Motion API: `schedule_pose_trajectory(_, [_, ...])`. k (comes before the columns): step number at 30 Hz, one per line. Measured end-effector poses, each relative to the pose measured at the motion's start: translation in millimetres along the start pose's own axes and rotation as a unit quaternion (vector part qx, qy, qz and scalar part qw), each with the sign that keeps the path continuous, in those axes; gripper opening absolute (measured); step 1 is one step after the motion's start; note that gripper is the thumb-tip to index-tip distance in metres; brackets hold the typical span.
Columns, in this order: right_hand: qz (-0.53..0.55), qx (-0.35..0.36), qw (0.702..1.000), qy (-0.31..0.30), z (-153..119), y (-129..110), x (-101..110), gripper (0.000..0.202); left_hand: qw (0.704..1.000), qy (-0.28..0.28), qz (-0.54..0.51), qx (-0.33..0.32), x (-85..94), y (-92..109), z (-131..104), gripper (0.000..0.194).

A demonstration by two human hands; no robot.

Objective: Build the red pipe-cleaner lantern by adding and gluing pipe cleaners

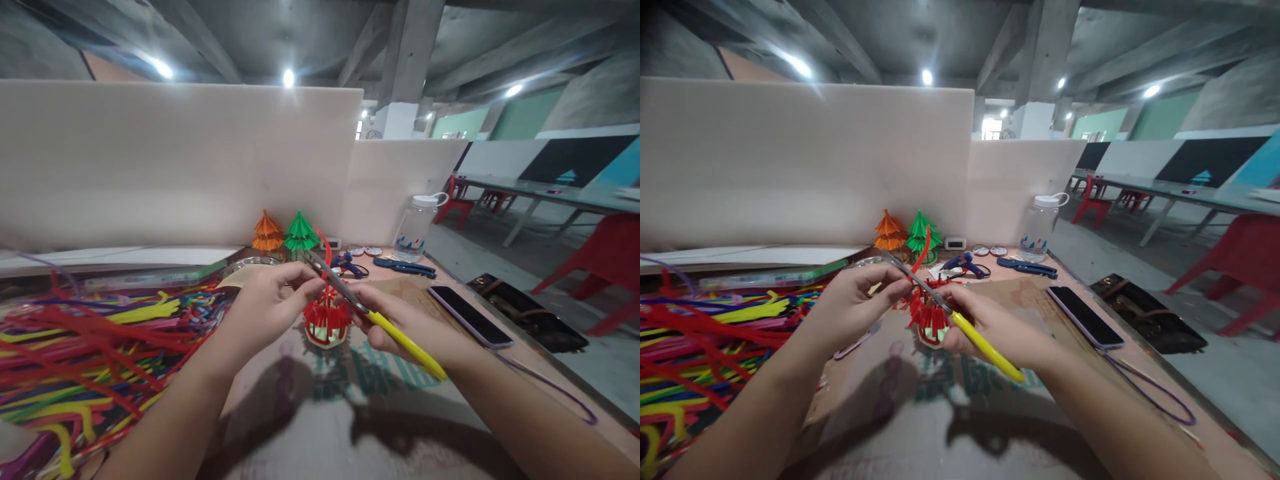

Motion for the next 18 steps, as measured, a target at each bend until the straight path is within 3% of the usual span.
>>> schedule_pose_trajectory(9, [-0.028, -0.021, 0.999, 0.026, -3.3, 3.4, 8.3, 0.07, 0.998, -0.029, 0.039, -0.026, -5.5, -0.4, -0.8, 0.022])
schedule_pose_trajectory(14, [-0.02, -0.017, 0.996, 0.082, -3.0, 0.0, 3.4, 0.053, 0.999, 0.002, 0.032, -0.018, -4.9, -2.1, -1.1, 0.024])
schedule_pose_trajectory(18, [-0.11, -0.019, 0.979, 0.169, 4.1, 7.9, 5.2, 0.05, 0.995, 0.043, 0.073, -0.061, -6.8, -2.2, -0.1, 0.021])
Point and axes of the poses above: each hand's wrist, its own z-axis towards the middle knuckle, its own x-axis out of the back of the hand, y = z × x, the point moved 5 cm from there along z, towards the middle knuckle, and after that the axes turned 8 degrees about y, right-handed, at the moved point
